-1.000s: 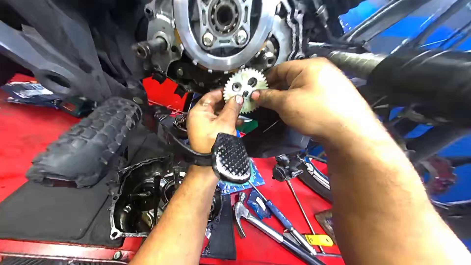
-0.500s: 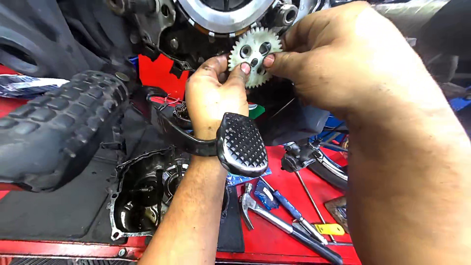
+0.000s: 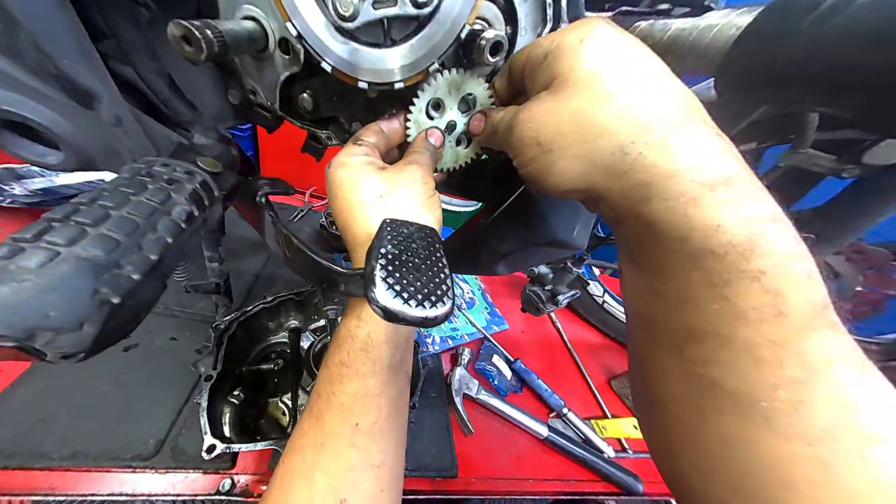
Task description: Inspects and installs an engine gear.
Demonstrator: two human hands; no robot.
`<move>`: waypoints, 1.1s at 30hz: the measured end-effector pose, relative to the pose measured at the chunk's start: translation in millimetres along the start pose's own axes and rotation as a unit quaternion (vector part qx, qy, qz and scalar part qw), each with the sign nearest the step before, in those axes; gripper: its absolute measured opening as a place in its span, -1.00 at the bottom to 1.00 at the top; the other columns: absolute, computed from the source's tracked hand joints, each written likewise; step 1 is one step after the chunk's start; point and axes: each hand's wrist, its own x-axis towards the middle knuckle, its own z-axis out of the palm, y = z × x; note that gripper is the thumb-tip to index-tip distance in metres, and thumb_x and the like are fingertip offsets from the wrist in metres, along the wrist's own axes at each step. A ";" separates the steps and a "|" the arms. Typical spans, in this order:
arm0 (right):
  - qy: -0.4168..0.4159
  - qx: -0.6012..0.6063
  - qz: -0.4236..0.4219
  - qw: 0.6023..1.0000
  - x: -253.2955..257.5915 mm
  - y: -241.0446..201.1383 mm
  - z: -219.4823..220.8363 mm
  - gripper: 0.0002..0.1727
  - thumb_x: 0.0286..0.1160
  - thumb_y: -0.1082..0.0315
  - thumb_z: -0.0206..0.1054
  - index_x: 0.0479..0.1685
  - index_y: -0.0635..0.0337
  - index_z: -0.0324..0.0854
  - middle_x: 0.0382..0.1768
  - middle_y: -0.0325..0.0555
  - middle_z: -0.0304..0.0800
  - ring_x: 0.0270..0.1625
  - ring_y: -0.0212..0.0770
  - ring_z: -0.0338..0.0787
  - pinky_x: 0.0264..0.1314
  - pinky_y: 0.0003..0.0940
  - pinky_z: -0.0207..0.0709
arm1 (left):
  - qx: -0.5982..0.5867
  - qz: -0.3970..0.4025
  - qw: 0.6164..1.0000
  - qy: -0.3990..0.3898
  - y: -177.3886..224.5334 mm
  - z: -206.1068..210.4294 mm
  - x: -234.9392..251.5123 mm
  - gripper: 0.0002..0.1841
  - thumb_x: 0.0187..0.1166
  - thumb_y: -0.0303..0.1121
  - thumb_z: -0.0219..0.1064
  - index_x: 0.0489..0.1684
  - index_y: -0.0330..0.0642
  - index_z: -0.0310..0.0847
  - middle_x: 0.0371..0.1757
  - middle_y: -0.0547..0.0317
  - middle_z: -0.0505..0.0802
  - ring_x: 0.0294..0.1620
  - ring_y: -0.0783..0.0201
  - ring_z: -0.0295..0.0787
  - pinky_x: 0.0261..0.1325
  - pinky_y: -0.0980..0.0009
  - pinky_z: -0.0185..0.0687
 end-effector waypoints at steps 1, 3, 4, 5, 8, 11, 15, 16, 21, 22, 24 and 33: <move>0.000 0.001 0.001 1.000 0.2 -0.5 0.8 -0.82 0.57 0.10 0.36 -0.27 -0.03 0.72 -0.43 -0.22 0.71 -0.44 -0.27 0.68 -0.41 -0.12 0.51 | -0.001 -0.002 1.000 0.002 -0.2 0.1 0.4 -0.80 0.42 -0.54 0.57 -0.05 -0.28 0.80 -0.23 0.05 0.92 -0.25 0.21 0.96 -0.12 0.27 0.99; 0.002 -0.003 0.002 1.000 0.5 -1.6 2.1 -0.82 0.57 0.10 0.35 -0.28 -0.04 0.71 -0.43 -0.22 0.72 -0.43 -0.27 0.70 -0.41 -0.13 0.53 | -0.008 -0.008 1.000 0.004 0.5 0.0 0.8 -0.80 0.41 -0.56 0.56 -0.06 -0.30 0.79 -0.25 0.04 0.92 -0.27 0.20 0.96 -0.16 0.27 0.99; 0.002 -0.006 0.004 1.000 0.3 -2.0 2.0 -0.82 0.58 0.10 0.34 -0.27 -0.04 0.71 -0.41 -0.22 0.73 -0.41 -0.26 0.71 -0.40 -0.11 0.54 | -0.009 -0.011 1.000 0.004 0.6 0.0 1.0 -0.80 0.41 -0.55 0.57 -0.05 -0.30 0.79 -0.24 0.04 0.92 -0.26 0.20 0.96 -0.16 0.27 0.99; 0.002 -0.009 0.005 1.000 0.3 -2.1 1.9 -0.82 0.58 0.10 0.34 -0.26 -0.05 0.71 -0.40 -0.22 0.73 -0.40 -0.26 0.72 -0.39 -0.10 0.55 | -0.011 -0.012 1.000 0.004 0.9 0.5 1.1 -0.80 0.40 -0.56 0.57 -0.06 -0.31 0.79 -0.25 0.03 0.92 -0.27 0.20 0.96 -0.17 0.28 0.99; 0.006 -0.019 0.007 1.000 0.4 -2.6 2.9 -0.82 0.58 0.09 0.33 -0.25 -0.06 0.71 -0.36 -0.21 0.74 -0.32 -0.24 0.73 -0.32 -0.06 0.54 | -0.016 -0.009 1.000 0.001 1.2 0.5 1.5 -0.78 0.40 -0.57 0.57 -0.04 -0.33 0.77 -0.25 0.02 0.92 -0.29 0.20 0.96 -0.20 0.28 0.99; 0.010 -0.032 0.007 0.999 0.0 -4.1 3.0 -0.82 0.56 0.09 0.34 -0.25 -0.05 0.72 -0.34 -0.21 0.74 -0.26 -0.22 0.75 -0.28 -0.02 0.54 | -0.009 -0.005 1.000 0.005 0.0 1.3 2.0 -0.77 0.38 -0.57 0.58 -0.05 -0.32 0.77 -0.27 0.03 0.92 -0.30 0.20 0.96 -0.21 0.27 0.99; 0.010 -0.057 0.003 0.998 -0.9 -5.8 1.1 -0.81 0.56 0.07 0.32 -0.23 -0.08 0.72 -0.33 -0.22 0.74 -0.26 -0.22 0.74 -0.28 -0.01 0.53 | 0.006 0.006 1.000 0.011 -2.3 2.2 3.5 -0.75 0.36 -0.56 0.60 -0.05 -0.29 0.76 -0.27 0.05 0.91 -0.32 0.20 0.97 -0.21 0.25 1.00; 0.007 -0.064 0.004 0.998 -0.8 -6.6 0.2 -0.80 0.57 0.06 0.32 -0.19 -0.08 0.74 -0.29 -0.20 0.76 -0.20 -0.21 0.76 -0.22 0.01 0.55 | 0.003 0.010 1.000 0.015 -3.0 2.7 4.0 -0.74 0.34 -0.58 0.61 -0.04 -0.30 0.75 -0.27 0.03 0.90 -0.32 0.18 0.96 -0.23 0.24 1.01; -0.017 -0.063 0.009 0.998 4.3 -6.3 -0.2 -0.74 0.66 0.06 0.24 -0.04 -0.04 0.76 -0.23 -0.18 0.81 -0.24 -0.18 0.76 -0.22 0.05 0.53 | 0.017 0.023 0.999 0.017 -5.4 2.8 7.5 -0.74 0.33 -0.57 0.62 -0.06 -0.28 0.76 -0.29 0.05 0.89 -0.33 0.19 0.96 -0.28 0.25 1.00; -0.021 -0.052 0.010 0.998 5.5 -4.8 0.7 -0.75 0.68 0.08 0.23 -0.03 -0.07 0.76 -0.27 -0.25 0.82 -0.36 -0.28 0.72 -0.33 -0.09 0.53 | 0.018 0.026 0.999 0.017 -5.8 2.8 7.8 -0.75 0.34 -0.57 0.62 -0.07 -0.27 0.76 -0.30 0.06 0.90 -0.34 0.20 0.96 -0.31 0.26 1.00; -0.022 -0.026 0.018 0.999 4.8 -4.2 2.0 -0.76 0.72 0.09 0.21 -0.01 -0.10 0.78 -0.32 -0.31 0.80 -0.49 -0.39 0.64 -0.45 -0.27 0.47 | 0.015 0.028 0.999 0.010 -5.6 1.8 8.6 -0.75 0.34 -0.58 0.61 -0.06 -0.29 0.74 -0.28 0.04 0.90 -0.32 0.19 0.96 -0.30 0.25 1.00; -0.004 -0.060 -0.010 0.998 4.4 -4.1 5.1 -0.76 0.65 0.07 0.26 -0.03 -0.07 0.76 -0.20 -0.21 0.85 -0.16 -0.19 0.82 -0.12 0.09 0.60 | 0.086 0.054 0.995 0.003 -4.1 -0.9 10.6 -0.76 0.36 -0.51 0.61 -0.07 -0.18 0.75 -0.32 0.15 0.90 -0.40 0.26 0.94 -0.41 0.28 0.98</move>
